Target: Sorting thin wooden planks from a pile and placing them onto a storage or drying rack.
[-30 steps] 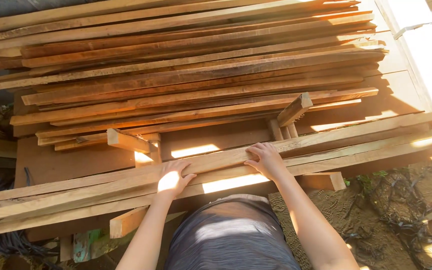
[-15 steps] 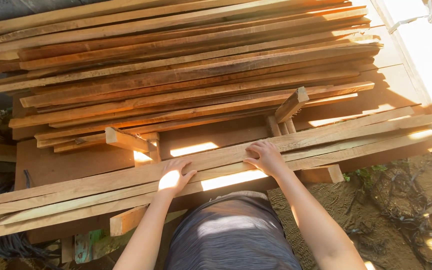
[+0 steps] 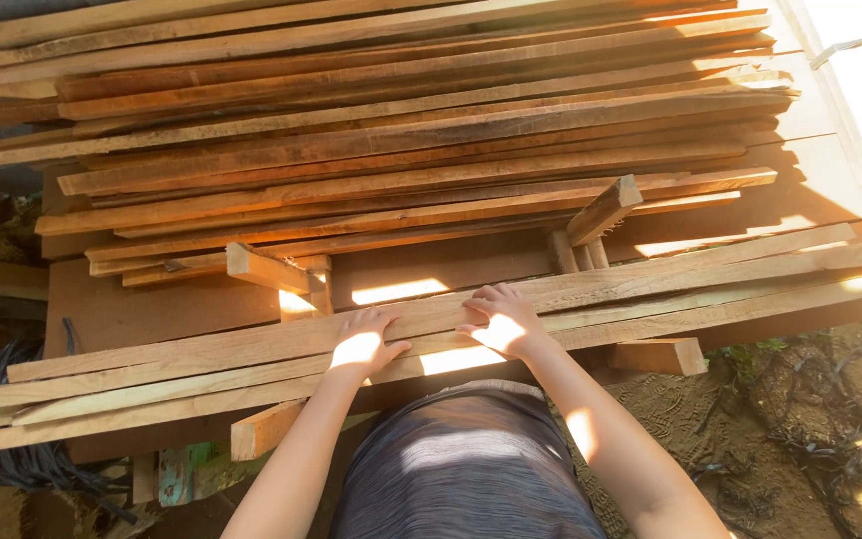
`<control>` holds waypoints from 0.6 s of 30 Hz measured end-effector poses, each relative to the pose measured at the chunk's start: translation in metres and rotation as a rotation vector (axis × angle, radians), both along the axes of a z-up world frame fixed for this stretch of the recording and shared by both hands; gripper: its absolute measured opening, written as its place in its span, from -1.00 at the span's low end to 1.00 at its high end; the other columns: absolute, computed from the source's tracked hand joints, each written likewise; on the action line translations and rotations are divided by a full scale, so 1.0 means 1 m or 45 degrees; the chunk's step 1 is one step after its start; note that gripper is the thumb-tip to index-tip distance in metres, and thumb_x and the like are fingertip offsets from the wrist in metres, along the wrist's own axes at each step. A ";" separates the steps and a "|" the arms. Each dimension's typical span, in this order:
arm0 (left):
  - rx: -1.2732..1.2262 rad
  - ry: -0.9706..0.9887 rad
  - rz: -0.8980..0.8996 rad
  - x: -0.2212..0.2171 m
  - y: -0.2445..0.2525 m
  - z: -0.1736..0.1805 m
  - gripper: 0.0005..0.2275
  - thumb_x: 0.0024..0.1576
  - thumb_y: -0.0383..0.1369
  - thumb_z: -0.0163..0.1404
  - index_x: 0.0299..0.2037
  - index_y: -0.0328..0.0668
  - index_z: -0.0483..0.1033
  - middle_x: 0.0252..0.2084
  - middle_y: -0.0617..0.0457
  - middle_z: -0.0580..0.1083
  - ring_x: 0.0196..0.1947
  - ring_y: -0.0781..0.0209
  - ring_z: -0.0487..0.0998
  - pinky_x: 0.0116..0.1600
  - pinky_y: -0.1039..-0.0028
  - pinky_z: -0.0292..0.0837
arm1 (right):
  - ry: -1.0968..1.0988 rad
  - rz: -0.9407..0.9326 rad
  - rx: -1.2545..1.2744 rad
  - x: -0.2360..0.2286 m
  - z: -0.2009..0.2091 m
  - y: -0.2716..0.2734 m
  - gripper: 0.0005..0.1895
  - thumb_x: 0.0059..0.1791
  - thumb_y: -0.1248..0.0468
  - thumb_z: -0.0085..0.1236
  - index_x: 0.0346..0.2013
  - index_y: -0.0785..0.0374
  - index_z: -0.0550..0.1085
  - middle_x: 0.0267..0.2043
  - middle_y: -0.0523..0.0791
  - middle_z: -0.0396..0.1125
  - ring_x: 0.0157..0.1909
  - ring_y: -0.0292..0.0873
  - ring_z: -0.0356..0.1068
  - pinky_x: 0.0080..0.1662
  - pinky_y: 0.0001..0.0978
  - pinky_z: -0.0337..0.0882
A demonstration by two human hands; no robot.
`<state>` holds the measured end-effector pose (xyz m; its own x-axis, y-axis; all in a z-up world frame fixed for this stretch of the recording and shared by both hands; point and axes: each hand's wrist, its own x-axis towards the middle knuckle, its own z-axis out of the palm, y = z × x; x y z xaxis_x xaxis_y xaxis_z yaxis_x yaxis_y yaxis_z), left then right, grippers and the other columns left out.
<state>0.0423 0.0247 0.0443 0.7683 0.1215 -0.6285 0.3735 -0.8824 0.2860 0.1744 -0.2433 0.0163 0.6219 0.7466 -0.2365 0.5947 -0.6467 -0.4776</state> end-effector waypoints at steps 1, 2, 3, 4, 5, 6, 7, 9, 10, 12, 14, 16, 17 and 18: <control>0.008 -0.008 -0.003 -0.001 0.000 -0.003 -0.49 0.15 0.14 0.03 0.28 0.29 0.36 0.23 0.29 0.36 0.40 0.25 0.24 0.41 0.28 0.16 | -0.010 0.003 -0.015 -0.004 -0.006 0.002 -0.48 -0.07 -0.26 0.19 0.05 -0.10 0.54 0.05 -0.30 0.36 0.15 -0.18 0.31 0.26 -0.16 0.29; 0.014 -0.022 -0.010 0.001 0.000 -0.006 -0.50 0.15 0.11 0.04 0.27 0.28 0.37 0.25 0.28 0.35 0.40 0.24 0.23 0.41 0.29 0.15 | -0.025 0.003 -0.031 -0.005 -0.012 0.003 -0.48 -0.06 -0.25 0.18 0.07 -0.11 0.52 0.07 -0.31 0.33 0.18 -0.18 0.28 0.24 -0.17 0.30; 0.014 -0.022 -0.008 0.001 0.000 -0.005 -0.50 0.15 0.11 0.04 0.27 0.28 0.37 0.25 0.28 0.35 0.40 0.24 0.23 0.41 0.29 0.15 | -0.025 0.005 -0.032 -0.007 -0.010 0.004 -0.48 -0.06 -0.25 0.18 0.07 -0.11 0.52 0.07 -0.31 0.33 0.18 -0.18 0.28 0.24 -0.17 0.30; 0.018 -0.013 -0.013 0.001 0.000 -0.005 -0.50 0.16 0.11 0.04 0.27 0.26 0.37 0.25 0.27 0.35 0.40 0.25 0.23 0.42 0.29 0.14 | -0.032 0.007 -0.043 -0.008 -0.009 0.005 -0.48 -0.06 -0.24 0.18 0.09 -0.12 0.51 0.08 -0.31 0.32 0.18 -0.18 0.27 0.24 -0.17 0.30; 0.021 -0.004 -0.019 0.002 0.000 -0.004 -0.50 0.16 0.11 0.04 0.27 0.25 0.36 0.25 0.27 0.35 0.40 0.25 0.23 0.42 0.29 0.14 | -0.040 0.008 -0.053 -0.009 -0.008 0.006 -0.49 -0.05 -0.23 0.18 0.10 -0.13 0.50 0.08 -0.31 0.31 0.18 -0.18 0.27 0.24 -0.17 0.31; 0.019 -0.002 -0.017 0.002 0.000 -0.006 -0.50 0.16 0.11 0.04 0.27 0.25 0.36 0.25 0.27 0.35 0.40 0.25 0.23 0.42 0.29 0.14 | -0.037 0.010 -0.056 -0.009 -0.008 0.006 -0.49 -0.05 -0.23 0.18 0.10 -0.13 0.50 0.08 -0.31 0.31 0.18 -0.18 0.27 0.24 -0.17 0.31; 0.021 0.014 -0.024 0.002 0.000 -0.008 -0.50 0.15 0.12 0.04 0.27 0.26 0.36 0.26 0.28 0.34 0.40 0.26 0.22 0.42 0.28 0.13 | -0.015 0.019 -0.090 -0.009 -0.008 0.007 -0.48 -0.04 -0.24 0.16 0.11 -0.13 0.48 0.09 -0.31 0.29 0.19 -0.18 0.25 0.25 -0.17 0.30; 0.024 0.022 -0.029 0.005 0.000 -0.011 -0.49 0.15 0.12 0.04 0.27 0.27 0.35 0.26 0.28 0.33 0.41 0.26 0.21 0.43 0.27 0.12 | 0.000 0.031 -0.124 -0.003 -0.009 0.010 -0.48 -0.03 -0.26 0.13 0.12 -0.14 0.47 0.10 -0.31 0.27 0.20 -0.18 0.24 0.25 -0.17 0.29; 0.040 0.020 -0.043 0.005 -0.001 -0.013 -0.49 0.15 0.12 0.06 0.27 0.26 0.34 0.25 0.28 0.33 0.40 0.25 0.21 0.43 0.25 0.12 | 0.031 0.050 -0.161 0.000 -0.010 0.012 -0.45 -0.05 -0.31 0.13 0.09 -0.14 0.48 0.07 -0.31 0.28 0.18 -0.19 0.24 0.23 -0.20 0.31; 0.058 0.020 -0.051 0.007 -0.003 -0.009 -0.48 0.14 0.11 0.07 0.27 0.25 0.33 0.24 0.27 0.33 0.39 0.23 0.22 0.43 0.23 0.13 | 0.062 0.075 -0.197 0.007 -0.011 0.016 -0.42 -0.07 -0.36 0.12 0.07 -0.14 0.49 0.04 -0.30 0.28 0.17 -0.19 0.25 0.21 -0.22 0.33; 0.109 0.082 -0.062 0.010 -0.007 -0.001 -0.46 0.15 0.09 0.07 0.30 0.23 0.29 0.25 0.23 0.34 0.36 0.23 0.26 0.41 0.25 0.11 | 0.152 0.127 -0.133 0.014 -0.011 0.020 -0.44 -0.13 -0.20 0.30 -0.01 0.03 0.44 -0.06 -0.15 0.31 0.09 -0.02 0.36 0.13 -0.11 0.42; 0.114 0.138 -0.041 0.017 -0.009 0.008 -0.47 0.14 0.09 0.07 0.28 0.25 0.30 0.25 0.26 0.34 0.36 0.25 0.26 0.40 0.26 0.10 | 0.198 0.126 -0.159 0.013 0.004 0.026 -0.48 -0.09 -0.17 0.27 -0.04 0.01 0.37 -0.15 -0.10 0.36 0.02 0.04 0.42 0.10 -0.06 0.44; 0.118 0.190 -0.027 0.020 -0.011 0.012 -0.48 0.13 0.09 0.08 0.26 0.27 0.32 0.25 0.28 0.35 0.36 0.27 0.25 0.38 0.27 0.09 | 0.242 0.119 -0.187 0.012 0.012 0.028 -0.52 -0.06 -0.15 0.25 -0.07 0.00 0.31 -0.24 -0.05 0.40 -0.05 0.10 0.48 0.06 0.00 0.45; 0.113 0.195 -0.022 0.014 -0.011 -0.001 -0.48 0.13 0.09 0.08 0.26 0.27 0.32 0.25 0.28 0.35 0.36 0.27 0.25 0.38 0.27 0.09 | 0.246 0.124 -0.192 0.009 0.023 0.031 -0.52 -0.06 -0.15 0.25 -0.07 0.00 0.31 -0.24 -0.05 0.40 -0.05 0.10 0.48 0.06 0.00 0.45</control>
